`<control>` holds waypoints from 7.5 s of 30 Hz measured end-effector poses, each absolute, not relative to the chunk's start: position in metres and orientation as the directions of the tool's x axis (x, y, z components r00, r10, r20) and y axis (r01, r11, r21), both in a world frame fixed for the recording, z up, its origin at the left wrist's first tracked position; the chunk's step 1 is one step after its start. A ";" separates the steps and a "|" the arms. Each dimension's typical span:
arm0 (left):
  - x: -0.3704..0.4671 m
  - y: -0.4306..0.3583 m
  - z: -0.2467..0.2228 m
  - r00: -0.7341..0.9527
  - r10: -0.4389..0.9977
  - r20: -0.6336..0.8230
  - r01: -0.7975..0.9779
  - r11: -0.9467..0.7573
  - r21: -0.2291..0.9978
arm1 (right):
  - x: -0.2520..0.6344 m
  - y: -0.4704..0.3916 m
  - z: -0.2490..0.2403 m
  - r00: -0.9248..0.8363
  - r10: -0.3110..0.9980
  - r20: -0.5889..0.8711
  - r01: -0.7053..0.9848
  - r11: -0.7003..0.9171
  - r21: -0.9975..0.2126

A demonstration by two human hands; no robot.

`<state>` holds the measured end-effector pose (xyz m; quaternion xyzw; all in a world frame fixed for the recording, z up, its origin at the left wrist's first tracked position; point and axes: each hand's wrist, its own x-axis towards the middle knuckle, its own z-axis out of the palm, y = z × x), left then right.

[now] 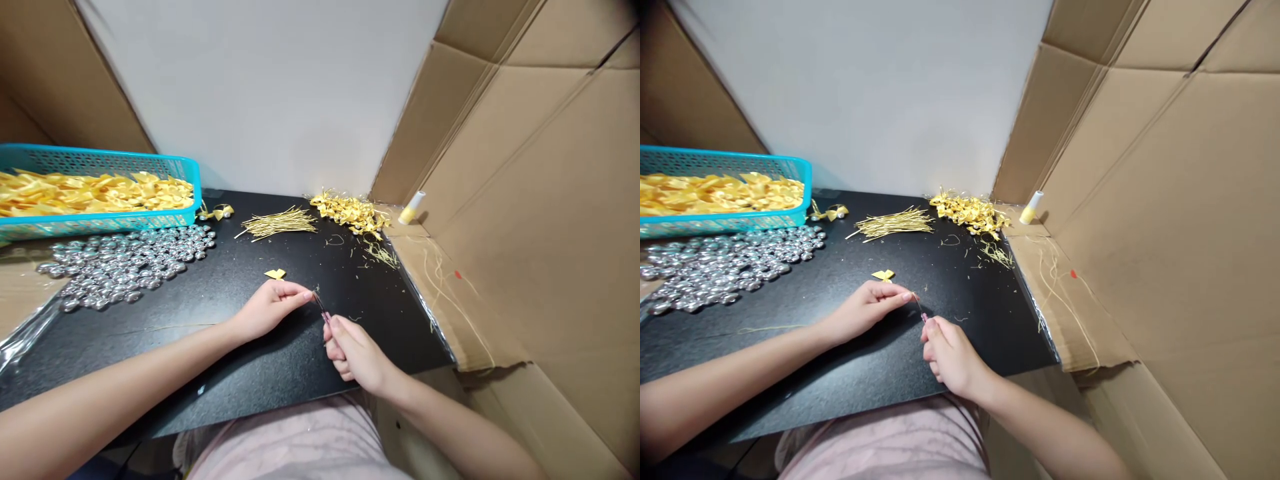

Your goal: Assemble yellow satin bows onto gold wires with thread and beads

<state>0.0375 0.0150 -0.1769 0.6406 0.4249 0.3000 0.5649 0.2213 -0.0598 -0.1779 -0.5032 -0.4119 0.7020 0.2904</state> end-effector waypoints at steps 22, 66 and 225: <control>0.036 0.016 -0.181 0.479 0.876 -0.051 0.219 -0.063 0.974 | 0.227 -0.050 -0.173 -0.353 0.781 -0.515 -0.193 -0.599 -0.777; 0.036 0.019 -0.186 0.450 0.887 -0.102 0.241 -0.011 0.971 | 0.302 0.089 -0.198 -0.017 0.938 0.346 0.919 0.150 -0.364; 0.037 0.020 -0.184 0.311 0.947 0.079 0.241 -0.159 0.957 | 0.209 0.014 -0.194 -0.145 0.979 0.141 -0.046 0.136 -0.990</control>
